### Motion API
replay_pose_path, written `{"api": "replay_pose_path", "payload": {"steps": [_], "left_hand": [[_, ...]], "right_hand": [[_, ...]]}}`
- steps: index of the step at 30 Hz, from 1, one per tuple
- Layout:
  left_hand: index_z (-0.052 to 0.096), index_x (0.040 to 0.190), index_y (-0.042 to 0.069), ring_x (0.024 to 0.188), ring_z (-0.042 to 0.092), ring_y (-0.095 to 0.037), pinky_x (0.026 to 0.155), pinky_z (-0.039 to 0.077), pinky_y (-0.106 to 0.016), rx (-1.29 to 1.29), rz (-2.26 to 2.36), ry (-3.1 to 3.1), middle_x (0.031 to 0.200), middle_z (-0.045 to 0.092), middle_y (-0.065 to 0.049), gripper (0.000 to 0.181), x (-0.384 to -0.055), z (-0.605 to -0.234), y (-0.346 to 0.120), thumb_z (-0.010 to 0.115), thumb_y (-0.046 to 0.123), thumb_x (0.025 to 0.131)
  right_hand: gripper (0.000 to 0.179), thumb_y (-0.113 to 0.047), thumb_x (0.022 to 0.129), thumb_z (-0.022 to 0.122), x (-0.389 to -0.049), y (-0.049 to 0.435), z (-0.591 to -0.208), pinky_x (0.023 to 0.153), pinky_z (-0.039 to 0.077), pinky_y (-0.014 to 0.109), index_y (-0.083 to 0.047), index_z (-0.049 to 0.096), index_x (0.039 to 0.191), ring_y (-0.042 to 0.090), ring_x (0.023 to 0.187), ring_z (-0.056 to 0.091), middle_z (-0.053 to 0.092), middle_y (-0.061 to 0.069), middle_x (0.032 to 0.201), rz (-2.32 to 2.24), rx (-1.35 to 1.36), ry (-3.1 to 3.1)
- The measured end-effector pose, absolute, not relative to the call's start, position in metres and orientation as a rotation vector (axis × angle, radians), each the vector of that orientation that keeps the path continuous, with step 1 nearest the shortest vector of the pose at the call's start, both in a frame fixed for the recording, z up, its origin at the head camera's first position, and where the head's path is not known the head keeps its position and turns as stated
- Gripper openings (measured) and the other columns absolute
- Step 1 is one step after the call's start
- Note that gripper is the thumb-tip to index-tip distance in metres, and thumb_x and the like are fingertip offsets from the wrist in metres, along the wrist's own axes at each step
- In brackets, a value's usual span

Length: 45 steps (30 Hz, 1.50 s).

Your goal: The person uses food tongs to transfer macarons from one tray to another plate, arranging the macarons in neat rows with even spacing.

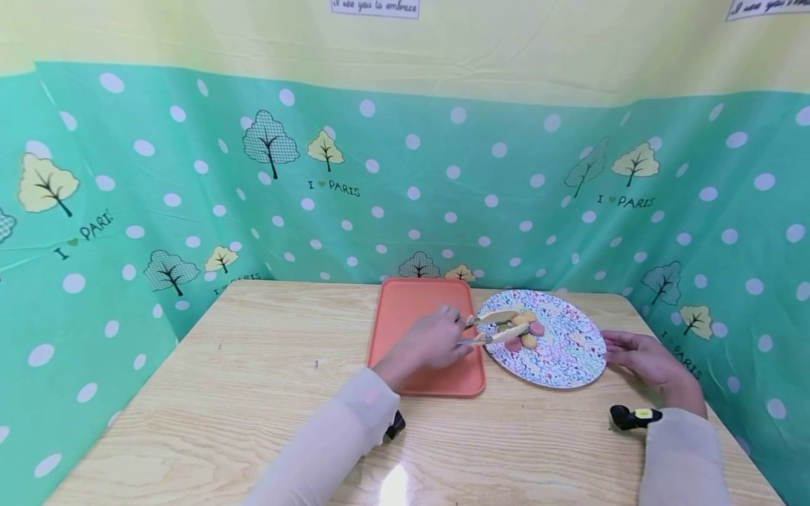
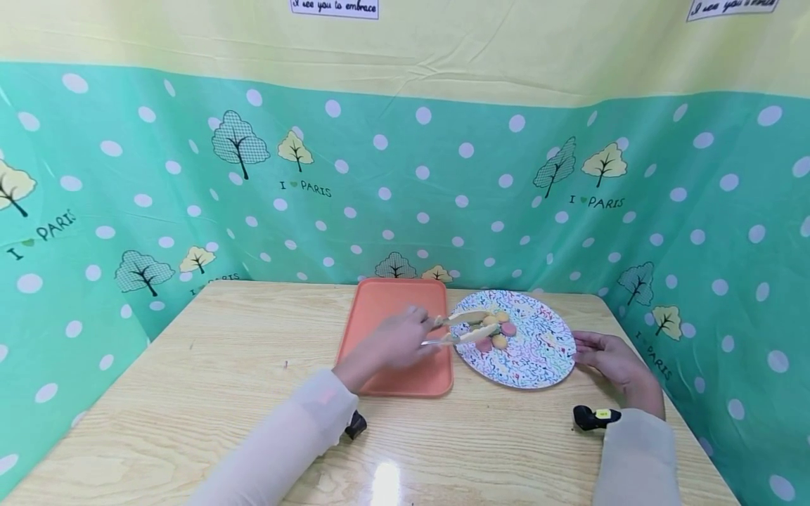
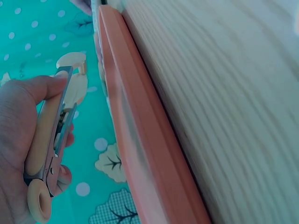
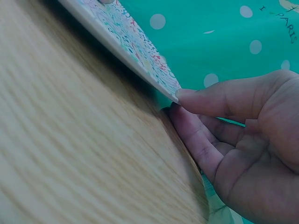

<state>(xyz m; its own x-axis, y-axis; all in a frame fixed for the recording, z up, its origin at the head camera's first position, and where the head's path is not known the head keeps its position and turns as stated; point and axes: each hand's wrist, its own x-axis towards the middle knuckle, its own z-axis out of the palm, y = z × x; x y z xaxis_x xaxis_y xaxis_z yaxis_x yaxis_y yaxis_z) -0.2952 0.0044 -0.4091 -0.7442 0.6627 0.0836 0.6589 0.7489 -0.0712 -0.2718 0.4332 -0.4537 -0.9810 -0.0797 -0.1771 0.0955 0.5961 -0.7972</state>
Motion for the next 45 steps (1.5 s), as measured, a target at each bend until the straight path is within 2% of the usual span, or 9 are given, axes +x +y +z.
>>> {"api": "replay_pose_path", "payload": {"steps": [2, 8, 15, 25, 28, 33, 35, 40, 45], "left_hand": [[0.063, 0.138, 0.009, 0.109, 0.049, -0.017, 0.089, 0.05, -0.03, -1.098, 0.055, -2.834, 0.127, 0.057, -0.005, 0.056, -0.294, -0.409, 0.009, 0.049, 0.052, 0.105], [0.068, 0.127, 0.011, 0.113, 0.049, -0.019, 0.093, 0.049, -0.032, -1.163, 0.1, -2.795, 0.129, 0.056, -0.006, 0.051, -0.29, -0.409, 0.023, 0.046, 0.052, 0.106], [0.067, 0.127, 0.011, 0.111, 0.052, -0.017, 0.094, 0.048, -0.03, -1.178, 0.153, -2.779, 0.128, 0.057, -0.005, 0.052, -0.288, -0.408, 0.037, 0.046, 0.053, 0.106], [0.071, 0.123, 0.013, 0.115, 0.05, -0.017, 0.096, 0.049, -0.03, -1.185, 0.274, -2.761, 0.133, 0.056, -0.005, 0.053, -0.284, -0.406, 0.049, 0.044, 0.055, 0.106], [0.07, 0.125, 0.014, 0.114, 0.05, -0.017, 0.094, 0.05, -0.029, -1.185, 0.291, -2.763, 0.134, 0.055, -0.004, 0.052, -0.283, -0.407, 0.051, 0.044, 0.055, 0.105], [0.071, 0.125, 0.015, 0.114, 0.05, -0.017, 0.092, 0.051, -0.03, -1.169, 0.299, -2.781, 0.134, 0.055, -0.005, 0.052, -0.284, -0.408, 0.053, 0.045, 0.055, 0.105], [0.071, 0.124, 0.015, 0.114, 0.05, -0.017, 0.092, 0.052, -0.031, -1.163, 0.298, -2.788, 0.135, 0.054, -0.005, 0.052, -0.284, -0.409, 0.054, 0.045, 0.055, 0.105], [0.072, 0.125, 0.016, 0.116, 0.049, -0.018, 0.093, 0.051, -0.032, -1.151, 0.277, -2.802, 0.136, 0.055, -0.004, 0.051, -0.285, -0.411, 0.055, 0.046, 0.056, 0.105], [0.073, 0.122, 0.016, 0.113, 0.049, -0.017, 0.089, 0.052, -0.031, -1.144, 0.288, -2.79, 0.133, 0.056, -0.003, 0.051, -0.285, -0.412, 0.054, 0.047, 0.056, 0.104]], "right_hand": [[0.066, -0.019, 0.099, 0.068, -0.272, 0.434, -0.454, 0.089, 0.048, 0.017, 0.009, 0.04, 0.151, 0.029, 0.133, 0.048, 0.043, 0.029, 0.153, -1.336, 0.007, 2.627], [0.067, -0.017, 0.098, 0.069, -0.272, 0.434, -0.455, 0.083, 0.046, 0.011, 0.01, 0.038, 0.152, 0.005, 0.118, 0.052, 0.042, 0.03, 0.153, -1.374, 0.009, 2.606], [0.066, -0.019, 0.099, 0.068, -0.272, 0.433, -0.455, 0.083, 0.046, 0.012, 0.009, 0.039, 0.152, 0.038, 0.136, 0.044, 0.042, 0.03, 0.153, -1.345, 0.016, 2.621], [0.065, -0.021, 0.101, 0.066, -0.272, 0.432, -0.453, 0.084, 0.045, 0.012, 0.008, 0.038, 0.152, 0.035, 0.136, 0.044, 0.041, 0.03, 0.154, -1.365, 0.018, 2.605], [0.066, -0.021, 0.101, 0.065, -0.272, 0.431, -0.453, 0.093, 0.05, 0.024, 0.008, 0.037, 0.153, 0.041, 0.14, 0.039, 0.039, 0.03, 0.155, -1.357, 0.025, 2.6], [0.066, -0.021, 0.102, 0.064, -0.271, 0.431, -0.453, 0.108, 0.042, 0.051, 0.007, 0.036, 0.154, 0.045, 0.143, 0.035, 0.037, 0.03, 0.156, -1.35, 0.037, 2.593], [0.066, -0.021, 0.102, 0.065, -0.271, 0.431, -0.453, 0.107, 0.043, 0.048, 0.007, 0.036, 0.154, 0.045, 0.143, 0.035, 0.037, 0.03, 0.156, -1.358, 0.041, 2.588], [0.066, -0.02, 0.101, 0.065, -0.271, 0.432, -0.454, 0.09, 0.048, 0.02, 0.007, 0.036, 0.154, 0.044, 0.142, 0.037, 0.038, 0.03, 0.156, -1.363, 0.04, 2.595], [0.064, -0.018, 0.101, 0.065, -0.271, 0.431, -0.454, 0.083, 0.046, 0.013, 0.009, 0.037, 0.153, 0.043, 0.14, 0.039, 0.04, 0.031, 0.154, -1.355, 0.03, 2.61]]}}
